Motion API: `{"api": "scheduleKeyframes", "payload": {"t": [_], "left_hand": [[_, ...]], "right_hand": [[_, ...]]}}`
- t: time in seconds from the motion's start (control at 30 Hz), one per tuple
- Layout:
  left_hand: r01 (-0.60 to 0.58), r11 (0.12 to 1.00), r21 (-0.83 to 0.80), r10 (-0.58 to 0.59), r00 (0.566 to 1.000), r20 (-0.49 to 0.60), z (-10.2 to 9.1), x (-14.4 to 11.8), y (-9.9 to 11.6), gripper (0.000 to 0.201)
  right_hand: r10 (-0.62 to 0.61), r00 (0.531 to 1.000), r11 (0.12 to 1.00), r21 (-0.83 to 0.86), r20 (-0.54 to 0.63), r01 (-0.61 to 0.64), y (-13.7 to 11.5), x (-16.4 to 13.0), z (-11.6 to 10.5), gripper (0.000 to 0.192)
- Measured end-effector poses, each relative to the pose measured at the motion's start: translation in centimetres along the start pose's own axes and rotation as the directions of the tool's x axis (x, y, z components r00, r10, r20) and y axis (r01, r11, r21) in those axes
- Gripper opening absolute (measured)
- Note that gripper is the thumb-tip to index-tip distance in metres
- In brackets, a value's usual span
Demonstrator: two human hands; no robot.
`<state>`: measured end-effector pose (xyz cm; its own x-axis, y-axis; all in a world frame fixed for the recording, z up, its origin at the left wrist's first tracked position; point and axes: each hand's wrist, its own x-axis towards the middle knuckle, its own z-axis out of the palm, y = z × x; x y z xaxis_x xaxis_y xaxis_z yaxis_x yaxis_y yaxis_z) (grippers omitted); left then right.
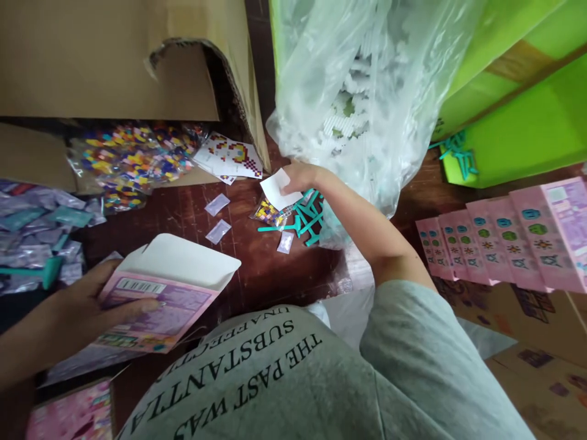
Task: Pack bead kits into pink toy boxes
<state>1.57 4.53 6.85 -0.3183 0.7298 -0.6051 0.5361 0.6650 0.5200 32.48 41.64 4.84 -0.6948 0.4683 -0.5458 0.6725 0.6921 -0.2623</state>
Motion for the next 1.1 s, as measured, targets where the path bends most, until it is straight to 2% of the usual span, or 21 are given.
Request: {"api": "scheduleKeyframes", "payload": {"t": [0.1, 0.2, 0.3, 0.4, 0.47, 0.53, 0.6, 0.67, 0.7, 0.77, 0.87, 0.93, 1.03, 1.1], "left_hand": [[0.036, 0.989, -0.141, -0.043, 0.998, -0.046, 1.2, -0.8, 0.3, 0.079], [0.06, 0.966, -0.252, -0.085, 0.992, -0.089, 2.3, -1.2, 1.0, 0.08], [0.089, 0.953, -0.289, -0.121, 0.988, -0.094, 2.7, -1.5, 1.3, 0.082], [0.069, 0.94, -0.334, -0.105, 0.99, -0.091, 2.7, -1.6, 1.0, 0.083], [0.016, 0.925, -0.38, -0.06, 0.993, -0.104, 3.0, -1.4, 1.0, 0.078], [-0.078, 0.899, -0.43, 0.018, 0.99, -0.141, 3.7, -1.0, 1.4, 0.072], [-0.184, 0.839, -0.513, 0.111, 0.979, -0.17, 4.8, -0.4, 2.2, 0.064], [-0.265, 0.728, -0.632, 0.198, 0.964, -0.177, 5.9, 0.1, 3.0, 0.055], [-0.28, 0.668, -0.689, 0.222, 0.959, -0.174, 6.4, 0.3, 3.4, 0.051], [-0.26, 0.582, -0.771, 0.226, 0.962, -0.154, 7.2, 0.3, 3.9, 0.05], [-0.194, 0.517, -0.834, 0.174, 0.977, -0.12, 7.9, 0.2, 4.4, 0.058], [-0.169, 0.497, -0.851, 0.151, 0.983, -0.106, 8.3, 0.1, 4.6, 0.062], [-0.175, 0.506, -0.845, 0.146, 0.983, -0.116, 8.6, 0.1, 4.9, 0.064], [-0.212, 0.538, -0.816, 0.165, 0.976, -0.146, 8.6, -0.1, 5.0, 0.063]], "right_hand": [[0.049, 0.998, 0.995, -0.08, -0.025, -0.051, -1.5, 0.4, 0.2, 0.043], [0.054, 0.997, 0.998, -0.008, -0.053, -0.054, -2.7, -0.7, 0.8, 0.041], [-0.008, 0.997, 0.963, 0.267, -0.079, 0.029, -2.8, -3.0, 0.1, 0.035], [-0.047, 0.975, 0.807, 0.567, -0.216, 0.165, -3.0, -6.2, -2.0, 0.045], [-0.044, 0.92, 0.698, 0.647, -0.389, 0.307, -3.8, -8.1, -3.4, 0.053], [-0.043, 0.834, 0.635, 0.63, -0.55, 0.447, -5.3, -9.0, -4.0, 0.053], [-0.079, 0.768, 0.597, 0.587, -0.636, 0.547, -6.9, -8.6, -3.6, 0.051], [-0.127, 0.741, 0.564, 0.567, -0.659, 0.6, -8.2, -7.3, -2.7, 0.057], [-0.144, 0.738, 0.569, 0.555, -0.66, 0.607, -8.7, -6.5, -2.3, 0.062], [-0.147, 0.737, 0.644, 0.502, -0.66, 0.578, -9.1, -5.4, -1.5, 0.067], [-0.159, 0.745, 0.782, 0.378, -0.648, 0.496, -9.7, -5.3, -1.0, 0.063], [-0.217, 0.78, 0.817, 0.328, -0.588, 0.475, -10.6, -6.1, -0.6, 0.057], [-0.335, 0.846, 0.831, 0.294, -0.414, 0.473, -12.1, -7.5, -0.2, 0.05], [-0.371, 0.857, 0.84, 0.265, -0.358, 0.474, -13.0, -8.1, -0.1, 0.05]]}}
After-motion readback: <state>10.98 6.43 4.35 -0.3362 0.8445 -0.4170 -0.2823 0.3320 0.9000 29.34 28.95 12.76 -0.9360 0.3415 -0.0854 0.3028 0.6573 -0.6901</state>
